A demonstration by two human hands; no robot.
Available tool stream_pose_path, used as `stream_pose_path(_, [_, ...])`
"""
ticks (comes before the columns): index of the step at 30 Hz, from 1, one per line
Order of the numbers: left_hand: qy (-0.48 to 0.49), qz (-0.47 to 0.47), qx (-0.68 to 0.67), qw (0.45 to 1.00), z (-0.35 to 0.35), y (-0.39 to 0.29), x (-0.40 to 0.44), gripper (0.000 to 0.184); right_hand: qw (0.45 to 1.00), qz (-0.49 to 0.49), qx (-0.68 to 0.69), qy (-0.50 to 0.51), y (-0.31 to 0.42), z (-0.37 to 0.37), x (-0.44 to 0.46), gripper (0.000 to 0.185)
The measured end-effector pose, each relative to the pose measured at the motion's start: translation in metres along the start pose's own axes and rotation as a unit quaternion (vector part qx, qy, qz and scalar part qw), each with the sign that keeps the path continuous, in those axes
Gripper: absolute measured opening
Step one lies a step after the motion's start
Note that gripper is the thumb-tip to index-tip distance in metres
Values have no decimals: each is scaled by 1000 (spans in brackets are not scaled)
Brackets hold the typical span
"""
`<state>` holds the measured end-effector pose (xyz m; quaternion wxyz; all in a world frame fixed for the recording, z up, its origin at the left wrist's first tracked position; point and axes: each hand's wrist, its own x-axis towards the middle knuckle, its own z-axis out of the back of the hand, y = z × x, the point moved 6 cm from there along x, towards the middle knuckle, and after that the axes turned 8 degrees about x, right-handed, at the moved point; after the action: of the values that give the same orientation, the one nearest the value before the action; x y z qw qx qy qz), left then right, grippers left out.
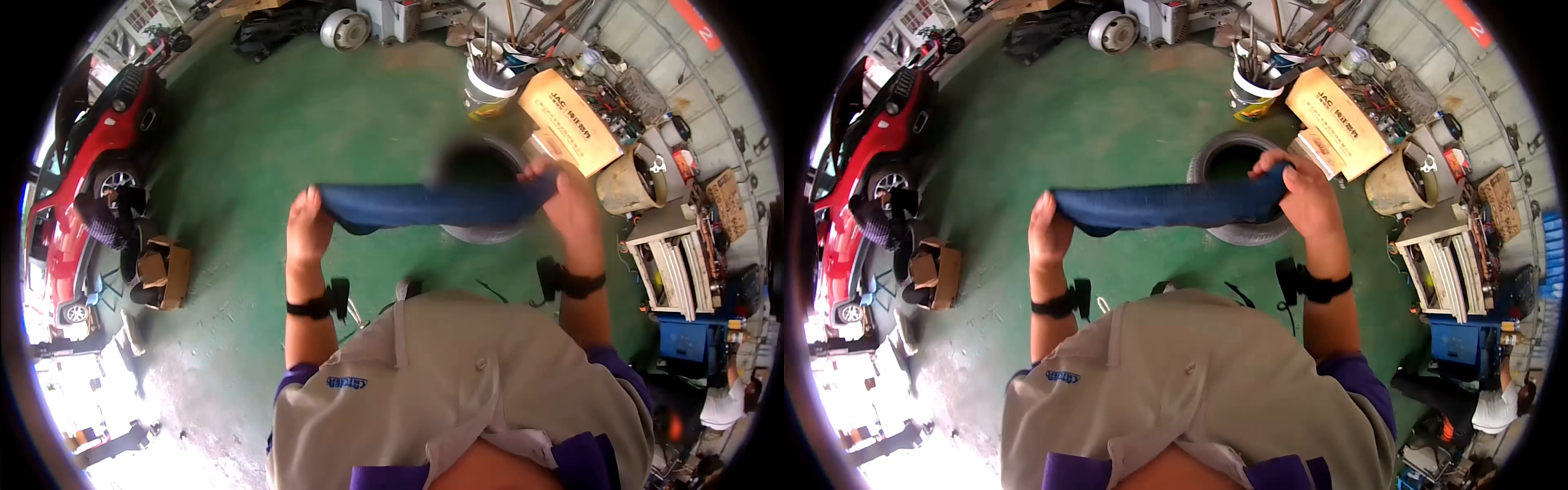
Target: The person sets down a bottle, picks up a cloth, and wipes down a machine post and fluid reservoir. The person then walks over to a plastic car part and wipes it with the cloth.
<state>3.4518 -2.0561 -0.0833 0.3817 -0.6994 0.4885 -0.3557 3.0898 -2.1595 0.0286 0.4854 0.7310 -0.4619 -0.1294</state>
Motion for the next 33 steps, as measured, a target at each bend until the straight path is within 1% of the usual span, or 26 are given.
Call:
stream_pose_path(1, [-12,35,4,999,5,10,29,35,999,-27,-9,-24,-6,8,16,29])
stream_pose_path(2, [-55,71,65,994,-4,7,54,32,997,-53,-13,-51,-16,19,35,31])
stream_pose_path(3, [-58,106,127,984,3,15,77,34,995,-59,-35,-71,-34,35,53,36])
stream_pose_path(4, [-61,138,190,970,8,19,93,36,993,-78,-6,-93,-52,41,63,38])
stream_pose_path(6, [-50,129,130,982,-2,23,110,40,984,-121,49,-121,-88,48,88,43])
stream_pose_path(7, [-51,122,99,986,-9,25,116,42,976,-145,39,-156,-108,48,100,49])
stream_pose_path(8, [-49,110,89,989,-13,25,118,44,977,-163,32,-135,-121,41,110,53])
stream_pose_path(10, [-52,84,73,992,-16,25,122,48,982,-164,-1,-98,-141,25,138,53])
stream_pose_path(13, [-6,61,97,993,-26,29,136,49,985,-137,-108,13,-165,-15,177,52])
stream_pose_path(14, [1,69,137,988,-21,37,143,49,951,14,-306,30,-182,-10,189,55])
stream_pose_path(16, [-12,50,190,980,-18,39,158,49,913,184,-342,125,-197,-45,203,57])
stream_pose_path(17, [9,27,182,983,-20,30,166,49,890,262,-354,118,-195,-57,211,58])
stream_pose_path(18, [62,29,179,981,-24,16,172,46,892,218,-374,132,-214,-51,227,61])
stream_pose_path(19, [34,25,207,977,-22,12,185,44,890,174,-396,147,-226,-51,243,63])
stream_pose_path(20, [9,21,235,972,-20,8,200,42,877,189,-418,144,-230,-51,253,64])
stream_pose_path(21, [-23,18,209,977,-19,4,213,35,871,181,-425,168,-225,-57,269,63])
stream_pose_path(22, [-50,30,184,981,-16,1,232,33,866,169,-432,187,-215,-62,285,61])
stream_pose_path(23, [-75,51,159,983,-12,0,246,31,864,150,-438,199,-214,-63,297,60])
stream_pose_path(24, [-99,77,130,984,-8,4,261,28,856,158,-445,211,-217,-60,307,57])
stream_pose_path(25, [-149,88,195,965,6,13,278,22,846,162,-455,225,-218,-55,315,54])
stream_pose_path(26, [-151,89,179,968,10,24,294,22,832,168,-470,242,-218,-48,325,51])
stream_pose_path(27, [-152,86,160,971,8,30,313,22,855,169,-434,229,-215,-36,337,45])
stream_pose_path(30, [-135,79,90,984,7,54,362,22,905,173,-341,184,-223,19,378,40])
stream_pose_path(31, [-127,73,62,987,2,56,377,23,945,85,-285,135,-230,44,393,38])
stream_pose_path(32, [-119,66,33,990,-3,58,392,24,971,-2,-225,83,-238,70,406,37])
stream_pose_path(33, [-86,70,8,994,-14,53,408,28,982,-87,-163,30,-247,96,417,36])
